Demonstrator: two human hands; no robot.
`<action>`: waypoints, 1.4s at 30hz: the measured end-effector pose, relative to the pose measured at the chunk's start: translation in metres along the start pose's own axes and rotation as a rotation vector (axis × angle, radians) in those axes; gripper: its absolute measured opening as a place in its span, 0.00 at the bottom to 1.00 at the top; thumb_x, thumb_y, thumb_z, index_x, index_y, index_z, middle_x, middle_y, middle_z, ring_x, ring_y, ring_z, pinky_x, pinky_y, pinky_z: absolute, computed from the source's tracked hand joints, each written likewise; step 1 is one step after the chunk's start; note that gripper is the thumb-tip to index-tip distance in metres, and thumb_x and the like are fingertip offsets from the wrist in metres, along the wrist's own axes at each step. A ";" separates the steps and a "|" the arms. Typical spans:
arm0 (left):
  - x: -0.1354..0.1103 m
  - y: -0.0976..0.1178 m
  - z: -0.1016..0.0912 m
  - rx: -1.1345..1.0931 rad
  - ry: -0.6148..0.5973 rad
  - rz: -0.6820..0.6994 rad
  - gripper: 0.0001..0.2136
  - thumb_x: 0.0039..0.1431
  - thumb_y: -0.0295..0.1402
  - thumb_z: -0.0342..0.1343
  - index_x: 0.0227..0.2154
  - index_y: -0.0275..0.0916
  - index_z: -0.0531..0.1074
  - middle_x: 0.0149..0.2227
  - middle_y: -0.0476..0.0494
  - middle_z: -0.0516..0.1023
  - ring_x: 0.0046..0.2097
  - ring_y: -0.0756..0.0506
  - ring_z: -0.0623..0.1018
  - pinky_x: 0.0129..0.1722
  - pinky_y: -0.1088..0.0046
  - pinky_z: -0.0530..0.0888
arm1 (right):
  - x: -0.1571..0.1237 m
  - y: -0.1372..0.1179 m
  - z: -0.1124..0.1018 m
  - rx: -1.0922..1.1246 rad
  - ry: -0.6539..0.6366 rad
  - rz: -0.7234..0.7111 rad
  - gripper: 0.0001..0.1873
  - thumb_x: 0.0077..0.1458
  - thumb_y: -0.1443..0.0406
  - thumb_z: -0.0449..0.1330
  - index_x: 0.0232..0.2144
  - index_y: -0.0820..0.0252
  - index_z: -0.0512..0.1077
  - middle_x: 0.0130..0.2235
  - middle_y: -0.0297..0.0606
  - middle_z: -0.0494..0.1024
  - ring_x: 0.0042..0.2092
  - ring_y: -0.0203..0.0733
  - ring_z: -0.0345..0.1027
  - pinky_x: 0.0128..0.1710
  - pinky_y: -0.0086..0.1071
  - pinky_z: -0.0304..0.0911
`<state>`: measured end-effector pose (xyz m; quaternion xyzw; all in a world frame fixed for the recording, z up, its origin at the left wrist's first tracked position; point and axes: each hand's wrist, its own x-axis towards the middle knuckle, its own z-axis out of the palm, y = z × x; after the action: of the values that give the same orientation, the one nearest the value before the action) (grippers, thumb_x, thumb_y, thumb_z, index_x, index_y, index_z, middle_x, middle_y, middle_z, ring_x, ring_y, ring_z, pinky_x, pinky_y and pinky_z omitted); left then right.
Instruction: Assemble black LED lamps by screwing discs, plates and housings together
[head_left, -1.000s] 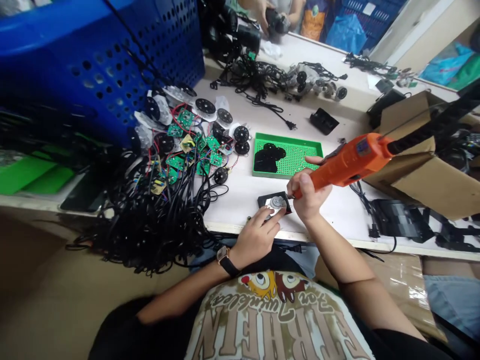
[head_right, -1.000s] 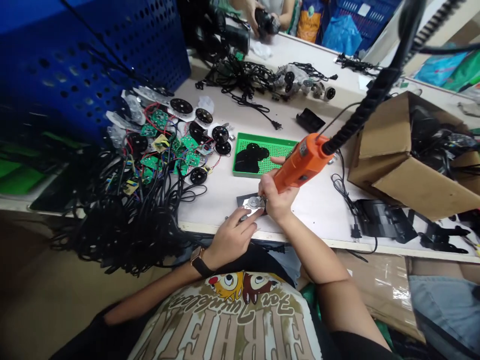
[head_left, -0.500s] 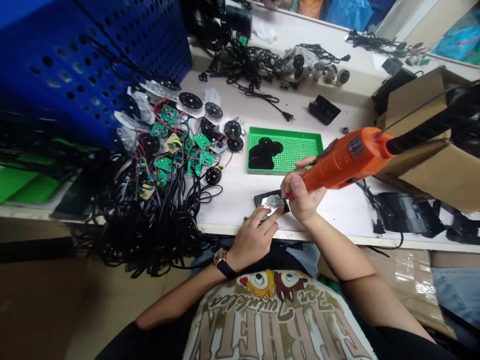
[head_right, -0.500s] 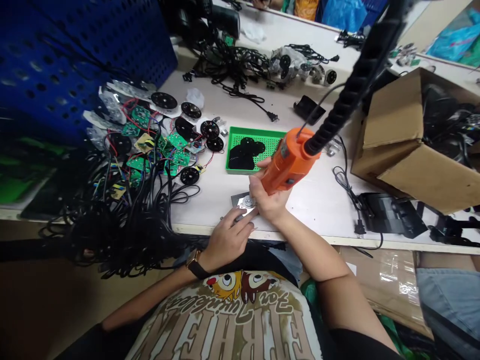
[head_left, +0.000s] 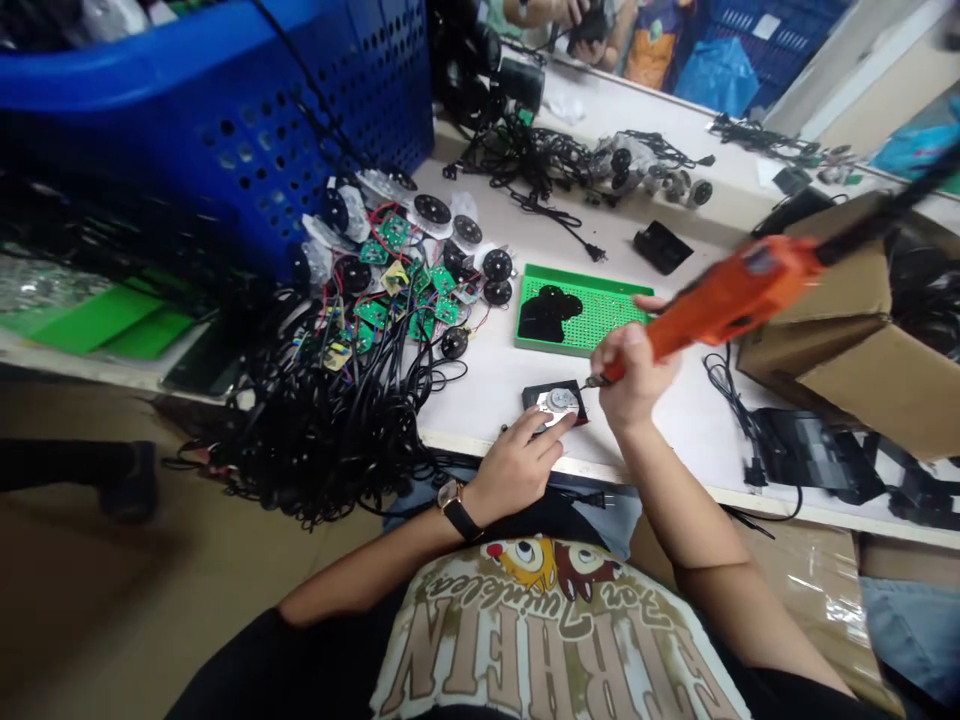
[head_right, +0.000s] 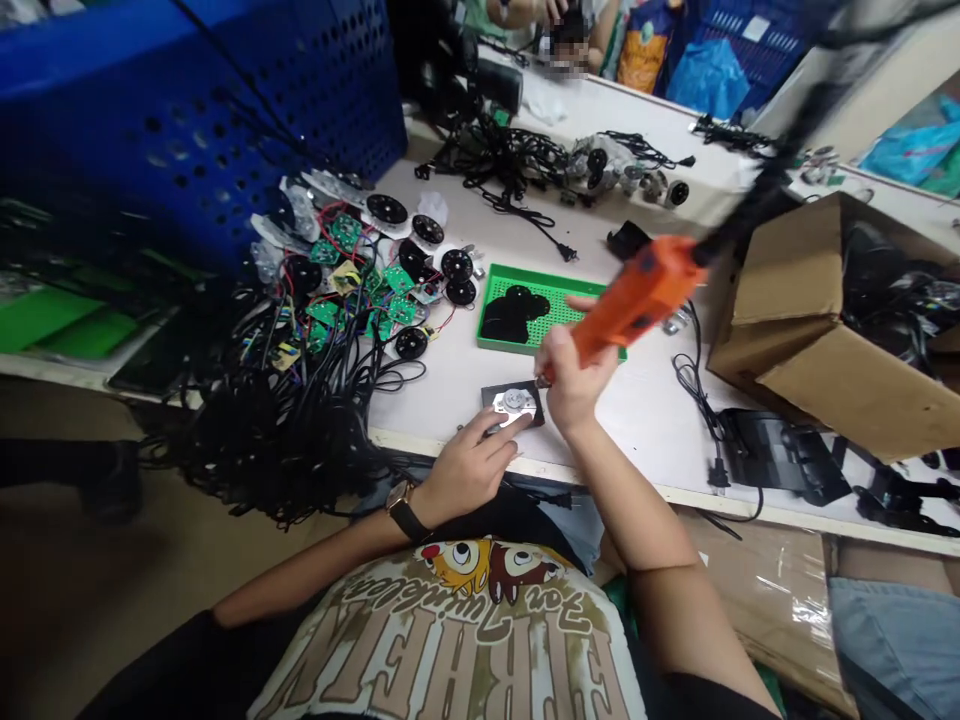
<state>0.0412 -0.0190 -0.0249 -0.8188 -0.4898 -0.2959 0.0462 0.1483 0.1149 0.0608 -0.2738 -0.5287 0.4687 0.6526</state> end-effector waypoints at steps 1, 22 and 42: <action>-0.001 0.000 0.001 0.002 0.012 0.006 0.07 0.63 0.21 0.57 0.35 0.36 0.79 0.64 0.43 0.77 0.57 0.37 0.75 0.67 0.52 0.74 | 0.000 -0.006 0.003 0.016 0.064 -0.026 0.19 0.56 0.49 0.66 0.41 0.51 0.67 0.20 0.19 0.62 0.16 0.30 0.55 0.16 0.26 0.53; -0.013 -0.004 0.006 -0.245 0.172 0.005 0.10 0.66 0.21 0.54 0.44 0.30 0.79 0.52 0.31 0.83 0.61 0.36 0.78 0.65 0.48 0.77 | -0.042 0.008 0.022 0.037 -0.160 0.056 0.18 0.59 0.53 0.68 0.44 0.52 0.68 0.22 0.22 0.68 0.17 0.31 0.60 0.17 0.27 0.59; -0.002 -0.009 -0.027 -0.560 0.365 -0.506 0.06 0.69 0.28 0.60 0.37 0.40 0.81 0.36 0.46 0.84 0.42 0.44 0.79 0.44 0.65 0.77 | -0.043 -0.044 0.040 0.152 -0.119 -0.022 0.12 0.58 0.53 0.66 0.34 0.50 0.69 0.18 0.21 0.61 0.13 0.32 0.53 0.12 0.27 0.54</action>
<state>0.0209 -0.0258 -0.0059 -0.5875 -0.5600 -0.5600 -0.1663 0.1245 0.0527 0.0909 -0.1892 -0.5323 0.5158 0.6440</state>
